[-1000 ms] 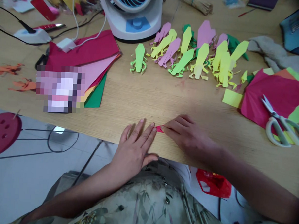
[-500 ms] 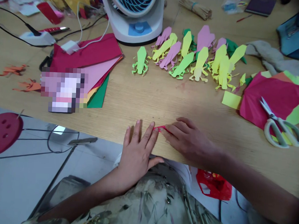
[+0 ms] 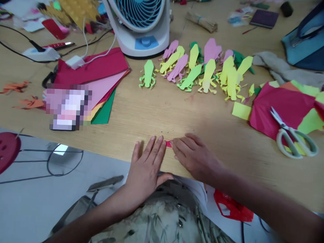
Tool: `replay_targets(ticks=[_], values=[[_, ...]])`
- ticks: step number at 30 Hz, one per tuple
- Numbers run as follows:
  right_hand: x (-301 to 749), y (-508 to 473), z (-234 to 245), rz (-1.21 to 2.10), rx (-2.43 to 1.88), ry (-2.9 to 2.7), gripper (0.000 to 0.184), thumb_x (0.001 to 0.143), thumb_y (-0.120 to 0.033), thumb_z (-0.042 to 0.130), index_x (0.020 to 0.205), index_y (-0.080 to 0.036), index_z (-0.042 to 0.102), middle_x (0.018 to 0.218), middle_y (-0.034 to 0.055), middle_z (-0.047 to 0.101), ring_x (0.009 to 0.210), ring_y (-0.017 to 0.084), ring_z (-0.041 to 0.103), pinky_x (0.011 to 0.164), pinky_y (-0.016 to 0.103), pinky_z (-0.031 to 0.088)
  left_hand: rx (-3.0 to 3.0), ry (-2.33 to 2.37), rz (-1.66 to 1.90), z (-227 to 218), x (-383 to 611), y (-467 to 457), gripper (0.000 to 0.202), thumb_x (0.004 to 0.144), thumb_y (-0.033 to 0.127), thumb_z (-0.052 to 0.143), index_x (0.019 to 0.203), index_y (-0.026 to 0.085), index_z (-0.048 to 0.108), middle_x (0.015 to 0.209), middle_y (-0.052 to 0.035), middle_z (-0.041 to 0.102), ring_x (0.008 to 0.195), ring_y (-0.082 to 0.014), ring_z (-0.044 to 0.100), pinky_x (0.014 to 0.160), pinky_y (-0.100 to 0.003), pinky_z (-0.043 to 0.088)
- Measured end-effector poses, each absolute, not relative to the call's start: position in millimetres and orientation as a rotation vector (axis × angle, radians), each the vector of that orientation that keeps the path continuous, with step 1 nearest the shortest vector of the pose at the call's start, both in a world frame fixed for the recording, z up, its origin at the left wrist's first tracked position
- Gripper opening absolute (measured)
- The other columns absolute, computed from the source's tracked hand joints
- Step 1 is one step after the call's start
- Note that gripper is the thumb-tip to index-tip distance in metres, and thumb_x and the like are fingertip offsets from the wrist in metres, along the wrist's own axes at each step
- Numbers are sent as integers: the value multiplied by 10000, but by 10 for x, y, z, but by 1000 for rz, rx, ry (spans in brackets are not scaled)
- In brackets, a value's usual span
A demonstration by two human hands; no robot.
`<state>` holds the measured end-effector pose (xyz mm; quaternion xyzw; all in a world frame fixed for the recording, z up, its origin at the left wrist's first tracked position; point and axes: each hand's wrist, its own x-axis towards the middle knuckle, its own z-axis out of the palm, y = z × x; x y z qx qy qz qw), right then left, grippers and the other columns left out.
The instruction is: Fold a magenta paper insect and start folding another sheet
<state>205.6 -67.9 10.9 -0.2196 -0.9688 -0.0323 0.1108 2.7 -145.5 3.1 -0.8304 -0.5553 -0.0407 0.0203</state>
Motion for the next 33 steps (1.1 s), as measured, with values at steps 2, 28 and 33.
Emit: replay_targets(ticks=[2,28,33], values=[[2049,-691,92,-91,-672,-2845,297,961,-150,515,1222,-66,632,1193,163,665,1049,263,570,1042,449,382,-2542,-1735,-140,19,27,-1446,864,927,744,281,1547,154,394,1575,-160,425,1459,-370,370,1211,-594,105],[1865,-832,72,-57,-893,-2792,444,951,-429,606,1247,-102,650,1148,123,690,1091,267,588,1127,464,372,-2369,-1710,-122,-144,67,-1432,794,853,723,506,1475,231,529,1542,-107,494,1371,-459,421,1136,-649,186],[1864,-863,84,-35,-945,-2757,407,958,-372,603,1261,-104,640,1145,122,696,1101,266,599,1143,478,356,-2367,-1731,-155,-152,86,-1402,771,869,708,492,1463,219,542,1515,-101,528,1371,-440,428,1134,-632,206]])
